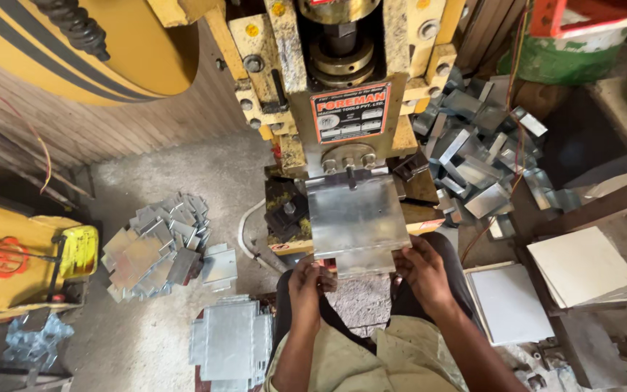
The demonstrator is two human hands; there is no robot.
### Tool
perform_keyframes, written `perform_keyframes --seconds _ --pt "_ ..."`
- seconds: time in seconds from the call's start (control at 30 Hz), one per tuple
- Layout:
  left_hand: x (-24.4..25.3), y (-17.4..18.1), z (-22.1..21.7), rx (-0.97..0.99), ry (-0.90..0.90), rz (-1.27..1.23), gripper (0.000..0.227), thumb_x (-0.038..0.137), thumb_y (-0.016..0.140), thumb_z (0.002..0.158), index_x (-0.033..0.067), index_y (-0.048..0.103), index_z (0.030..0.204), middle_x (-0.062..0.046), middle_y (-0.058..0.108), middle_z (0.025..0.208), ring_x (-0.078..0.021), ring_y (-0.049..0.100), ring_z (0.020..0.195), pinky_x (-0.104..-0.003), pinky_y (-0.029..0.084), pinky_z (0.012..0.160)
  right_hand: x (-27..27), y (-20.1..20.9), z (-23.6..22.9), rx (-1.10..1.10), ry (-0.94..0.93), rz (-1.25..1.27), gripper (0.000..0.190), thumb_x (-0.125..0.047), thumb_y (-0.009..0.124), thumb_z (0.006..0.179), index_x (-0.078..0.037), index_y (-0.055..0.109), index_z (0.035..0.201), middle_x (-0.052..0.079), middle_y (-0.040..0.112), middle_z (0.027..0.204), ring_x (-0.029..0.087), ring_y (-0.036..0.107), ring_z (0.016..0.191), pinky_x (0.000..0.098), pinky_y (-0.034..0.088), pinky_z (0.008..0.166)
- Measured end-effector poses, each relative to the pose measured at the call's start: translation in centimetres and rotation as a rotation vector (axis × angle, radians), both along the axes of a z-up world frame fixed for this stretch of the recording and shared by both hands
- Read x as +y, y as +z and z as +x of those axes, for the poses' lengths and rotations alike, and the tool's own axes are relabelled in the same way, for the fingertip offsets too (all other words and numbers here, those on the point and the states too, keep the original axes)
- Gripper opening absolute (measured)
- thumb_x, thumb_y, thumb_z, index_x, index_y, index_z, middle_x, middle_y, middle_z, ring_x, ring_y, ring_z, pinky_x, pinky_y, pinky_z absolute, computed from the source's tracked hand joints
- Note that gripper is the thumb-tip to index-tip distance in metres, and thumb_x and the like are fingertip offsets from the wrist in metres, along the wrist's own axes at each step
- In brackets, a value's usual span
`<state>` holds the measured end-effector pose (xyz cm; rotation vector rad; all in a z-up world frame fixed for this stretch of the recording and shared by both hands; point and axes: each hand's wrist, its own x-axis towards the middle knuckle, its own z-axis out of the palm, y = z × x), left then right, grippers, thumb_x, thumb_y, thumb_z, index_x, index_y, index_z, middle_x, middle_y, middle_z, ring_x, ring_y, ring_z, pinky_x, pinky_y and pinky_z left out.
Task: The person repeatedly picks up rectangular metal sheets from a stack, places them into a yellow industrial press machine, and removes them after processing. The person stacks the processed sheets on the floor to the left.
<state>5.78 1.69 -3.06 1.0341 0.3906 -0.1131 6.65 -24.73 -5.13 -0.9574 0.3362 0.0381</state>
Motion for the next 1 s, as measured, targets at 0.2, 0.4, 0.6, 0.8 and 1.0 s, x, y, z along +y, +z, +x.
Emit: perform_keyframes --seconds 0.2,0.4,0.6,0.8,1.0 --pt "0.5 -0.6 1.4 -0.058 -0.085 0.15 0.02 0.015 0.061 0.104 -0.0017 0.066 0.113 -0.01 0.069 0.08 -0.0175 0.064 0.067 -0.031 0.052 0.059 0.1 1.7 1.0 -0.049 -0.01 -0.021 0.044 -0.005 0.056 0.1 -0.002 0.053 0.144 0.011 0.068 0.098 0.019 0.066 0.085 0.0341 0.056 0.079" --pt "0.4 0.4 1.7 0.0 -0.072 0.023 0.023 0.013 0.057 0.1 -0.0006 0.066 0.116 -0.014 0.077 0.096 -0.0186 0.071 0.076 -0.032 0.058 0.07 0.4 3.5 1.3 -0.001 0.023 -0.137 0.052 -0.005 0.054 0.097 -0.009 0.05 0.149 0.012 0.07 0.089 0.019 0.066 0.075 0.0342 0.054 0.071" --pt "0.8 0.6 1.6 0.007 -0.068 -0.091 0.03 0.018 0.058 0.099 -0.0023 0.064 0.12 -0.017 0.077 0.099 -0.0221 0.073 0.082 -0.036 0.058 0.074 0.2 3.5 1.9 0.058 0.004 -0.119 0.047 -0.026 0.047 0.105 -0.011 0.053 0.149 0.013 0.069 0.083 0.02 0.065 0.071 0.0355 0.053 0.067" --pt "1.1 0.9 2.0 0.041 -0.119 -0.071 0.045 0.035 0.051 0.1 0.0002 0.064 0.125 -0.017 0.077 0.098 -0.0229 0.073 0.082 -0.038 0.057 0.074 0.1 3.0 2.7 0.062 -0.004 0.018 0.048 -0.042 0.041 0.106 -0.004 0.057 0.13 0.011 0.071 0.094 0.022 0.067 0.08 0.04 0.054 0.075" --pt "1.4 2.6 1.2 0.011 -0.226 -0.015 0.067 0.059 0.037 0.099 0.0085 0.061 0.137 -0.012 0.076 0.099 -0.022 0.069 0.083 -0.04 0.056 0.078 -2.0 2.3 5.9 0.085 0.069 -0.042 0.059 -0.055 0.041 0.105 -0.003 0.057 0.128 0.017 0.073 0.102 0.023 0.064 0.081 0.0406 0.052 0.077"
